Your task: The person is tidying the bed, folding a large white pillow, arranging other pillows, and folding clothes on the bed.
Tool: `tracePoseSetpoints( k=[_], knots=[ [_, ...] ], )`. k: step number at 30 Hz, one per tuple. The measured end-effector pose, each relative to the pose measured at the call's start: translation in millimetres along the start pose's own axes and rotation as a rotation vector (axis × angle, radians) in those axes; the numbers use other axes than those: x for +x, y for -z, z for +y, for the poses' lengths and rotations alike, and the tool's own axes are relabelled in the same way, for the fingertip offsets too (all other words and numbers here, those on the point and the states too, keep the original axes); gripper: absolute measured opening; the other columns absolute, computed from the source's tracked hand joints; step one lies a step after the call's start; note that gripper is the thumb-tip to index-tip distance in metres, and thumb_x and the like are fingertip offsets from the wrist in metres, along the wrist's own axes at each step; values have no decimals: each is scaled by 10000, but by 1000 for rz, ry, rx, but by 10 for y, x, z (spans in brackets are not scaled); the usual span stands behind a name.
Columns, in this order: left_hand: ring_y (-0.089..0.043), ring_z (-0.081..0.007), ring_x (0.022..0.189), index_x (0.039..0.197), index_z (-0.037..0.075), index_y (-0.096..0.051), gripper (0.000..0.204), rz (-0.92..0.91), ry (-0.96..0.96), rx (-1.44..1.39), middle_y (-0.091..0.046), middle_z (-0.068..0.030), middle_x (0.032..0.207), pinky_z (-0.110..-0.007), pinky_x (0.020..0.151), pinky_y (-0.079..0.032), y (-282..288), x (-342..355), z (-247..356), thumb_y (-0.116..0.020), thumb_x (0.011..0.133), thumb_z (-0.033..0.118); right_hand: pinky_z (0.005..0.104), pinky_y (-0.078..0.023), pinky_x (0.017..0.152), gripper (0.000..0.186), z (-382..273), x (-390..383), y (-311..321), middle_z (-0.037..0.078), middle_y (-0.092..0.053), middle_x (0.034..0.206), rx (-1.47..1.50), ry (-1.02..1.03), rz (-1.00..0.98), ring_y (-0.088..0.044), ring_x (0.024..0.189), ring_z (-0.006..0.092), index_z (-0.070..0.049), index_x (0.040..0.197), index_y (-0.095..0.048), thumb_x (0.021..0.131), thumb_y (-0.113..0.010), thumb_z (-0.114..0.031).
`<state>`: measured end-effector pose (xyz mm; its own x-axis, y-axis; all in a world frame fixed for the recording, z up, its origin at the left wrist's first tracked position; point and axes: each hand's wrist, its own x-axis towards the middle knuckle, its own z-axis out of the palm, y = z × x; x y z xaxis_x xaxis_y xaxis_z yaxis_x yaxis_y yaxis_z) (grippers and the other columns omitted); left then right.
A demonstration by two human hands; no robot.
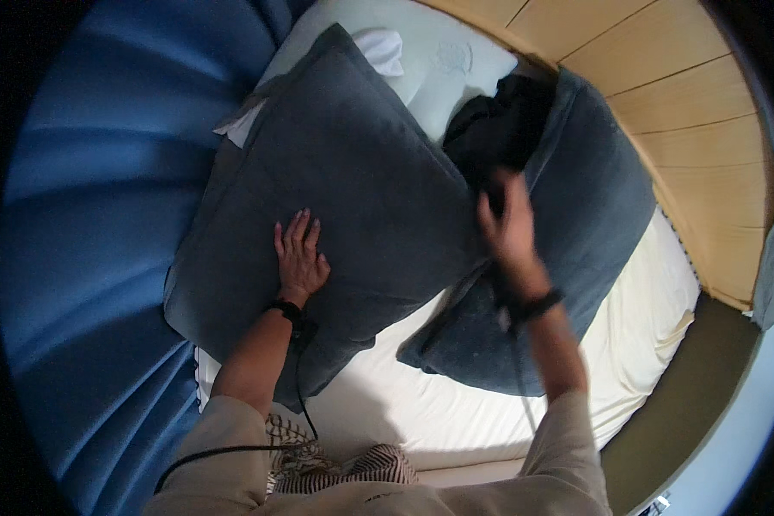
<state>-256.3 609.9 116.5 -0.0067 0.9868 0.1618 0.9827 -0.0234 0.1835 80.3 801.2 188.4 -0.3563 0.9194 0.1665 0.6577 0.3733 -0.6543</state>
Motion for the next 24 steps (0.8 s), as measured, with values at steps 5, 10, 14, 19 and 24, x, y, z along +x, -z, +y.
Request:
tracePoseSetpoints(
  k=[5,10,14,19,24],
  knots=[
    [-321,-302,1360,1389,128,-336,487,50,-19,-48,-323,-114,1458,-583,1130,-116,-94,-20,-32,-262,945,314,445,-352,1085,937,665,659,-92,253,-262,1464,-336,-156,-375,-331,1321,418,-198,1497,-167,765,-752,-178],
    [-314,-297,1364,1370,124,-369,482,74,-46,-66,-329,-114,1453,-573,1137,-106,-86,-16,-60,-283,929,298,456,-389,1048,949,917,540,51,327,-429,1329,-331,-66,-350,-425,1254,435,-183,1505,-133,772,-735,-214],
    [-293,-292,1374,1380,136,-349,501,-3,4,-44,-330,-113,1453,-567,1142,-100,-59,-71,-92,-311,906,293,462,-441,958,711,935,120,393,339,-587,1095,-505,-413,-582,-549,1093,460,-22,1435,-309,828,-625,-215],
    [-303,-288,1368,1389,141,-340,509,59,-40,-87,-338,-108,1456,-566,1142,-103,-89,-3,-56,-309,906,300,396,-352,1059,553,1574,-1038,1459,284,-512,1303,-311,-570,-391,-462,1260,387,44,1305,-488,869,-507,-296],
    [-319,-287,1364,1403,151,-324,511,122,-42,-114,-341,-103,1462,-563,1142,-119,-80,-21,-72,-298,913,293,387,-389,1014,470,1687,-1970,2678,253,-562,1247,-414,-768,-302,-518,1198,373,31,1254,-538,867,-519,-235]
  ],
)
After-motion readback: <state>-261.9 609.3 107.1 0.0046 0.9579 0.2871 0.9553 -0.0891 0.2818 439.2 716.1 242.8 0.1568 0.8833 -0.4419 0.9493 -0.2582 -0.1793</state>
